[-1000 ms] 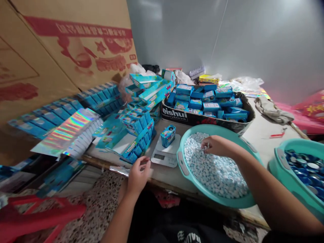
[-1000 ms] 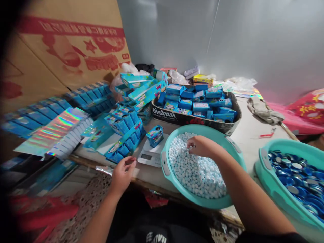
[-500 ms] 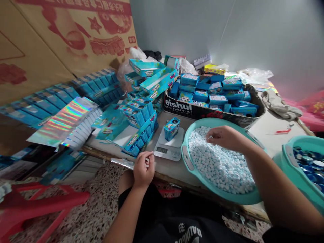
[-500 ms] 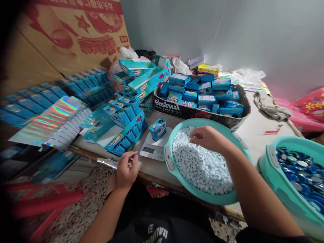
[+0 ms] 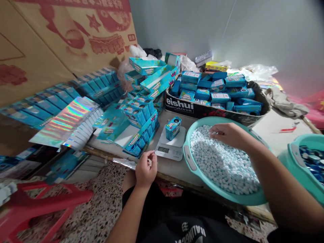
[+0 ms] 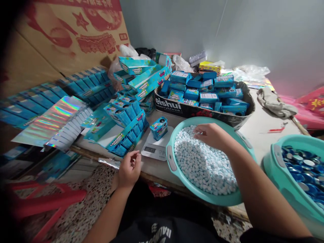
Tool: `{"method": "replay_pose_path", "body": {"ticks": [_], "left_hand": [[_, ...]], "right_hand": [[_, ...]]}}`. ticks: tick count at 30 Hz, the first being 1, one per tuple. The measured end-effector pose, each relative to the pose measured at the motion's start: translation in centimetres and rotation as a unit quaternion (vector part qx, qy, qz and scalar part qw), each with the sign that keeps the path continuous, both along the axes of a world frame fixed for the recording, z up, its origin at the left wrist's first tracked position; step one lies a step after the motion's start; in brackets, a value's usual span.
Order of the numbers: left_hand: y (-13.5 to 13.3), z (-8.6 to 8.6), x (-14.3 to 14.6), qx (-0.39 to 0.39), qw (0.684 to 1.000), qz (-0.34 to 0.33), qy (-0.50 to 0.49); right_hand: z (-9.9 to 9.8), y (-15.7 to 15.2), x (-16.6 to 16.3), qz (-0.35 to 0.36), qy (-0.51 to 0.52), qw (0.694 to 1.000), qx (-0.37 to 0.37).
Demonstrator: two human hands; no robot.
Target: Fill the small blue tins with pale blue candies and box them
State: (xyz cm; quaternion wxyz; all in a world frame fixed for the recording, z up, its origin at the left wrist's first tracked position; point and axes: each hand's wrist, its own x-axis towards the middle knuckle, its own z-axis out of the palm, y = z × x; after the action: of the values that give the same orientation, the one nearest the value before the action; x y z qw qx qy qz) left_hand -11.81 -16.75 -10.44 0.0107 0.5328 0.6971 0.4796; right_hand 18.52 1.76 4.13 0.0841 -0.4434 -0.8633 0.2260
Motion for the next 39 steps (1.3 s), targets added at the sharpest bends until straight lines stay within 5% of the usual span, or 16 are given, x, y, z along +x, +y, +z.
{"method": "replay_pose_path", "body": {"ticks": [10, 15, 24, 39], "left_hand": [[-0.1, 0.2, 0.0, -0.003, 1.0, 0.002, 0.024], [-0.1, 0.2, -0.2, -0.006, 1.0, -0.003, 0.021], [-0.4, 0.2, -0.4, -0.009, 1.0, -0.004, 0.017], [-0.3, 0.0, -0.6, -0.014, 1.0, -0.017, 0.023]], "right_hand": [[-0.3, -0.1, -0.5, -0.006, 0.076, 0.997, 0.02], [0.3, 1.1, -4.8, 0.05, 0.109, 0.991, 0.06], [1.7, 3.6, -12.6, 0.189, -0.049, 0.964, 0.182], [0.5, 4.6, -11.6, 0.21, -0.022, 0.966, 0.152]]}}
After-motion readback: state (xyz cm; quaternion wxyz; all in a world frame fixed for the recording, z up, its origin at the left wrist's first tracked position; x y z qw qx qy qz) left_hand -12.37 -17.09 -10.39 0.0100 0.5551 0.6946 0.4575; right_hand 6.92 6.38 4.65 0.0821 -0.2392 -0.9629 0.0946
